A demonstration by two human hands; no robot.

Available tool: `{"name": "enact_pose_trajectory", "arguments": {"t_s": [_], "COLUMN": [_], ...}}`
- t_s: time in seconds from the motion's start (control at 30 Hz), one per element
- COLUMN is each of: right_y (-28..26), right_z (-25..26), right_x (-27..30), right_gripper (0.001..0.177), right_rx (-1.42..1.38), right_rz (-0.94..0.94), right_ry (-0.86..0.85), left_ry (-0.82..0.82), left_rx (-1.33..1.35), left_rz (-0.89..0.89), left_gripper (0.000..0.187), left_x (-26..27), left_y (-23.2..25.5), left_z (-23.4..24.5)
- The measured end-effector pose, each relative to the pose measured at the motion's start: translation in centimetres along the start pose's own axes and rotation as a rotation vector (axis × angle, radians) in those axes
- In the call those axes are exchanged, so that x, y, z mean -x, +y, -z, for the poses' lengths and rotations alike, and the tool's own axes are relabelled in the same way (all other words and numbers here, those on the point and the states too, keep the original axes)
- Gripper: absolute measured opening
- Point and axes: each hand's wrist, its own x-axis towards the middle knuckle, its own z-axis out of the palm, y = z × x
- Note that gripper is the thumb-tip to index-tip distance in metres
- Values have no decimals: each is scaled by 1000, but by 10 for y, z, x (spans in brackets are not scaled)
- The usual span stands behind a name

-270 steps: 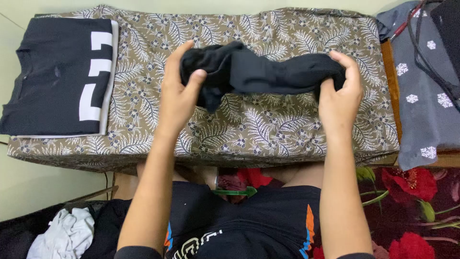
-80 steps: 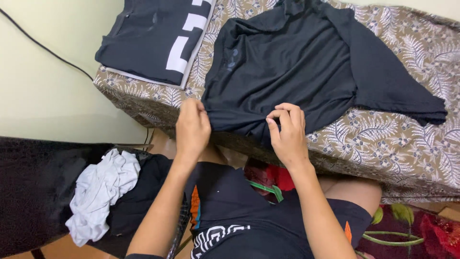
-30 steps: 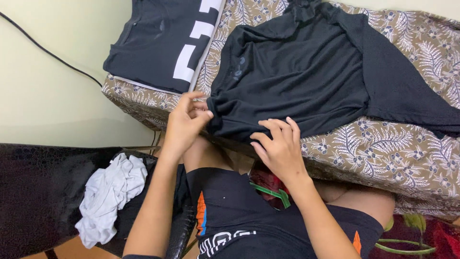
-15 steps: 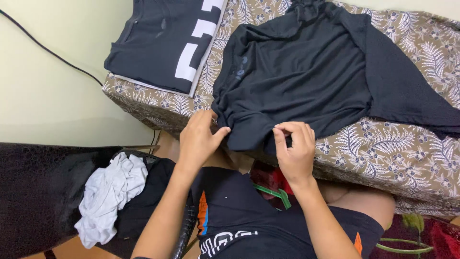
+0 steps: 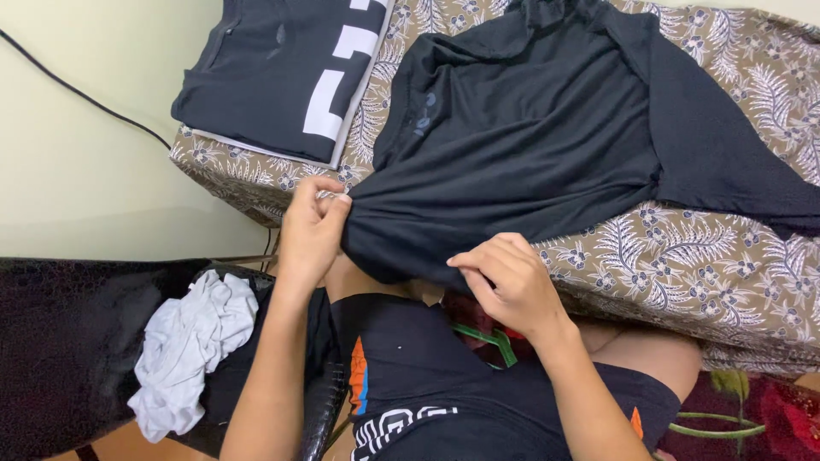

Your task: The person folds a black long-sleeve shirt on a patterned table. They smooth the fabric, fold the sleeves inward, fold the bottom up, and then fold the shirt in half to create a compact rectangle.

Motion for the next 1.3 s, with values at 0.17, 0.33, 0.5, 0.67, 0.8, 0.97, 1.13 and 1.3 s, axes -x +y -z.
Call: {"name": "enact_pose_trajectory", "arguments": {"t_s": [0.17, 0.33, 0.5, 0.67, 0.8, 0.97, 1.13, 1.3], "right_y": [25, 40, 57, 65, 55, 62, 67, 80], "right_z": [9, 25, 27, 23, 33, 46, 73, 90], "right_x": [19, 29, 49, 61, 65, 78, 84, 95], "right_gripper": [17, 18, 14, 8, 13, 9, 32, 37], "right_rx": [86, 302, 505, 515, 425, 465, 540, 575], "right_rz": [-34, -134, -281, -250, -298, -310, -359, -453], "right_ry": [3, -4, -30, 35, 31, -7, 51, 56], "left_ry": [166, 79, 46, 76, 219, 296, 143, -269], "left_rx": [-442, -551, -577, -625, -776, -931, -696, -539], "left_rz": [-57, -108, -163, -140, -385, -646, -940, -1031], "left_gripper": [19, 23, 17, 25, 26, 33, 32, 41], "left_x": [5, 6, 3, 2, -14, -22, -7, 21], "left_y": [18, 23, 24, 23, 17, 25, 64, 76], "left_z": [7, -18, -37, -34, -36, -55, -99, -163]}}
